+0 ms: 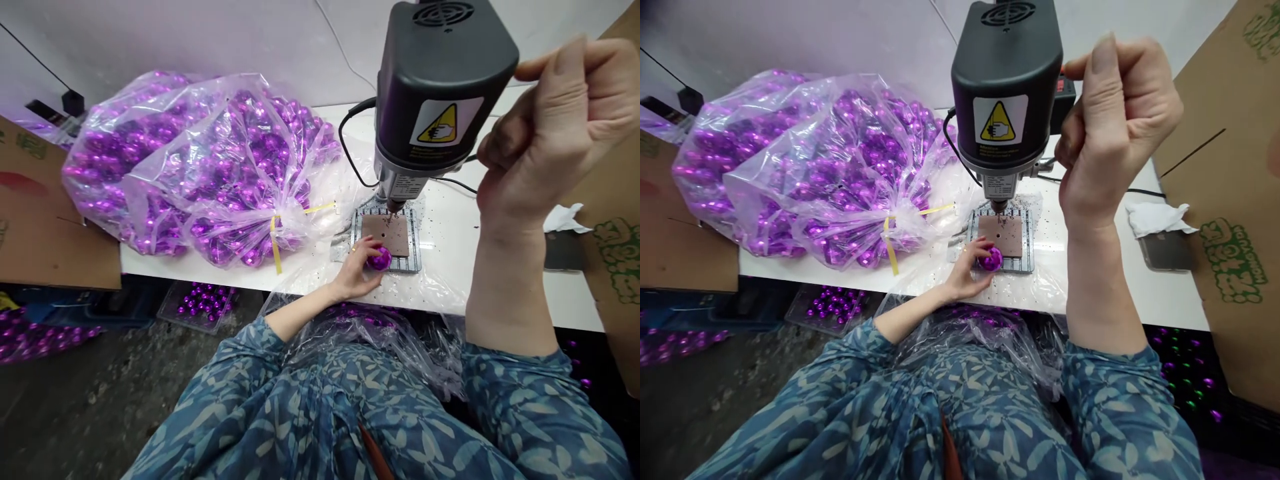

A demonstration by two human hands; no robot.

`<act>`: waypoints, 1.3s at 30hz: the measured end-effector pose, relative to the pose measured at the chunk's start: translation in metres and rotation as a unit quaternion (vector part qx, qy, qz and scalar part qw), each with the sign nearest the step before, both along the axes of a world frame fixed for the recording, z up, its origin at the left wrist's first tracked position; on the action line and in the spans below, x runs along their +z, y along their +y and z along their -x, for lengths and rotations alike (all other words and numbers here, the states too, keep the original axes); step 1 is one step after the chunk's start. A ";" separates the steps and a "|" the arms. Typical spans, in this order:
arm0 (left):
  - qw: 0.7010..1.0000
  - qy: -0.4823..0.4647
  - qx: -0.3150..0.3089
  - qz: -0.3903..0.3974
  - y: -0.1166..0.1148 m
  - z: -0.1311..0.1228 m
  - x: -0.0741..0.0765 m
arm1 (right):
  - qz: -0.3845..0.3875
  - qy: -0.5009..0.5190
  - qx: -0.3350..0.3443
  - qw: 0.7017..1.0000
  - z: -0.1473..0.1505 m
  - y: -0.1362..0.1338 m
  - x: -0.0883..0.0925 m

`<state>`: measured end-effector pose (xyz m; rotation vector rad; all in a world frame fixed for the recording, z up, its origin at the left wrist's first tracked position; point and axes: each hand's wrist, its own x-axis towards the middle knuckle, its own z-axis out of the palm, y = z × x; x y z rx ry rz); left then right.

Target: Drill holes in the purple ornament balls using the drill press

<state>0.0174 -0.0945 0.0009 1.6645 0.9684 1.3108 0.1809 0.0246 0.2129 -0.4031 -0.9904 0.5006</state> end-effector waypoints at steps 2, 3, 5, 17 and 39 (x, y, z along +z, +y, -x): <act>0.998 0.033 -0.017 -0.056 -0.007 0.012 0.000 | -0.004 0.002 0.007 1.000 -0.001 -0.001 -0.002; 0.996 0.053 -0.009 -0.074 -0.003 0.018 0.000 | -0.006 0.001 0.008 1.000 -0.001 -0.001 -0.003; 0.992 0.092 0.036 -0.083 0.022 0.031 0.005 | -0.009 -0.007 0.011 1.000 -0.002 -0.001 -0.003; 0.687 0.604 0.344 0.210 0.192 0.076 0.066 | 0.008 -0.002 0.021 1.000 -0.006 -0.006 -0.002; 0.900 -0.259 0.000 0.349 0.086 0.054 0.060 | -0.005 -0.006 0.017 1.000 -0.004 0.001 -0.003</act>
